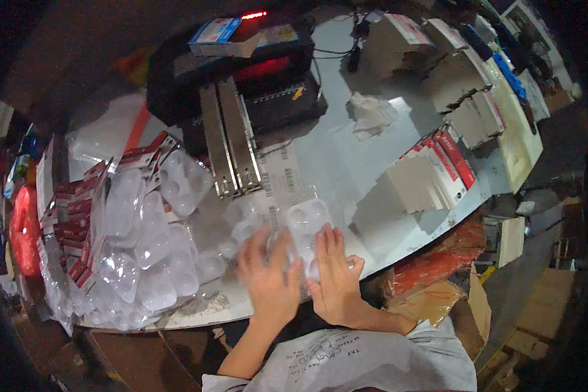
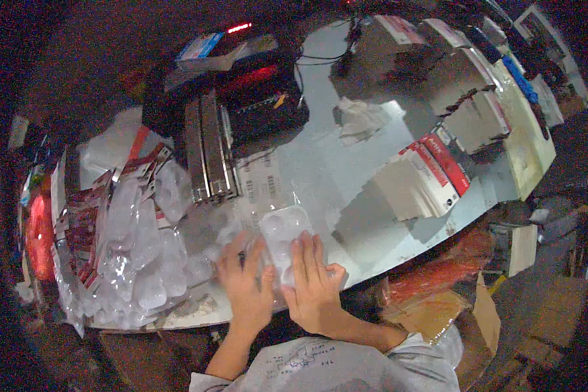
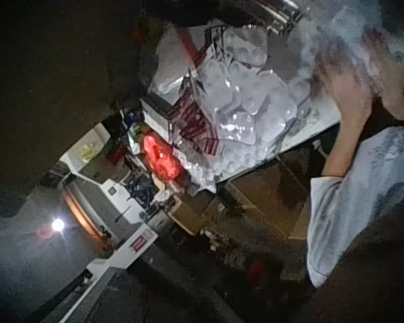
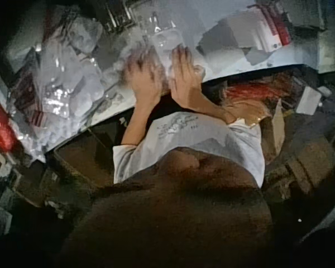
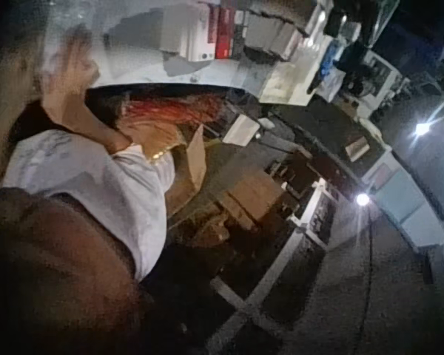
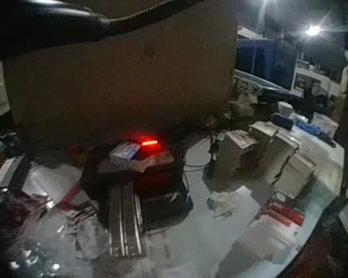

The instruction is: The person repeatedly picks up plastic mixing palettes and red Artix labels, inserts the palettes into clear plastic sleeves, and affixes the labels to the packaging. The person stacks the finished packages on the table and later bundles them with a black strap.

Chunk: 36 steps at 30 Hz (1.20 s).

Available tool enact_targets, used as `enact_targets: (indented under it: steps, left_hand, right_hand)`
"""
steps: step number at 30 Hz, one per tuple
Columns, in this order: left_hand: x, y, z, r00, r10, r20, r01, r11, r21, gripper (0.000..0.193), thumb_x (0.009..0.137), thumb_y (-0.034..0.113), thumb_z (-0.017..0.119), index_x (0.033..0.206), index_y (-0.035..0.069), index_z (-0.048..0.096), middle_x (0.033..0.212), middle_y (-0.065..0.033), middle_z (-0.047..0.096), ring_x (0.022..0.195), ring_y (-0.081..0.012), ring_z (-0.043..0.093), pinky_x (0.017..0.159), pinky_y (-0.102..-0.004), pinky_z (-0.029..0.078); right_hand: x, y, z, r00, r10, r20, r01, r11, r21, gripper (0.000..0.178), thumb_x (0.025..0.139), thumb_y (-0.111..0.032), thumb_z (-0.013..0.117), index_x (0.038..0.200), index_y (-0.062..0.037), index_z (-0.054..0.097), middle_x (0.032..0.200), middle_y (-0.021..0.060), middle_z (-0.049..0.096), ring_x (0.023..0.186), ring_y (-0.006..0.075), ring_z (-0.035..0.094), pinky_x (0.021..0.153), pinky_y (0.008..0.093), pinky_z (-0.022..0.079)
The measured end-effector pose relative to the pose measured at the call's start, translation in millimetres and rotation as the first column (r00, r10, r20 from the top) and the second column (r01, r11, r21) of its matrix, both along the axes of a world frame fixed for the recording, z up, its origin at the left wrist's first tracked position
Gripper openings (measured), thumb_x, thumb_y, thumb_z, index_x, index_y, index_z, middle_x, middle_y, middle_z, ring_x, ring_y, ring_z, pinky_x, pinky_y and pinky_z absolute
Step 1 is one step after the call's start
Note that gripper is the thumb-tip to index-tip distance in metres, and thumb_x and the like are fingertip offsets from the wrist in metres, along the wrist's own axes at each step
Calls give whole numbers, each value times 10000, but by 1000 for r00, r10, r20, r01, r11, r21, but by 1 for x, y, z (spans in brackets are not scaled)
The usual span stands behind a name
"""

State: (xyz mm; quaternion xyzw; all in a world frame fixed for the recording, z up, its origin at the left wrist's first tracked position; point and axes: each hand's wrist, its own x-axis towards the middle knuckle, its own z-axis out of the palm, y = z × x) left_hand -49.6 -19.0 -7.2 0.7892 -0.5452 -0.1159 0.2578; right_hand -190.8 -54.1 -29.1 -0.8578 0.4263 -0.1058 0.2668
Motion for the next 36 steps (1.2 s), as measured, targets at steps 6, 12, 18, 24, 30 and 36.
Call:
enact_targets:
  steps: [6, 12, 18, 24, 30, 36]
  left_hand:
    - [39, 3, 7, 972, 225, 62, -217, 970, -111, 379, 718, 358, 707, 926, 59, 597, 1164, -153, 456, 1074, -361, 398, 893, -474, 314]
    - [36, -32, -14, 969, 247, 17, -244, 964, -102, 374, 723, 364, 724, 852, 62, 546, 978, -139, 485, 945, -322, 442, 816, -416, 372]
    - [34, -29, -23, 953, 293, -81, -301, 947, -108, 312, 739, 282, 722, 842, 57, 532, 957, -141, 485, 939, -323, 435, 824, -421, 368]
    - [32, -28, -19, 950, 277, -146, -306, 921, -242, 231, 782, 181, 689, 859, 45, 518, 862, -119, 504, 857, -272, 487, 768, -375, 398]
    - [32, 0, 12, 381, 200, -903, -389, 921, 40, 120, 905, 140, 537, 922, 58, 451, 885, -84, 652, 620, -96, 492, 660, -235, 420]
    - [27, 14, 34, 376, 46, -926, -254, 966, -55, 209, 908, 161, 542, 913, -26, 634, 891, -105, 677, 753, -114, 587, 744, -247, 450]
  right_hand:
    - [-34, -92, 47, 927, -195, 320, 298, 901, -314, 848, 768, -324, 607, 1410, 25, 176, 1485, 178, 165, 1387, 317, 93, 1112, 423, 26]
    - [-137, -220, 72, 815, -555, -164, 500, 818, -284, 703, 869, -394, 532, 1399, -22, 259, 1433, 218, 277, 1323, 330, 290, 1055, 411, 243]
    - [-139, -214, 61, 963, -267, 26, 249, 856, -452, 689, 771, -289, 663, 1342, -23, 384, 1229, 212, 525, 1113, 281, 534, 953, 357, 391]
    - [-119, -207, 73, 894, -377, 242, 417, 898, -142, 581, 754, -237, 718, 1244, -9, 503, 1036, 156, 649, 892, 178, 626, 824, 302, 474]
    - [-63, -149, 100, 838, -417, 351, 541, 716, -442, 368, 727, -190, 741, 1030, -15, 631, 950, 94, 665, 783, 186, 634, 732, 280, 495]
    - [34, -107, 105, 885, 149, 442, -254, 949, 188, 314, 757, -235, 722, 970, -15, 652, 812, 124, 661, 693, 129, 619, 625, 270, 481]
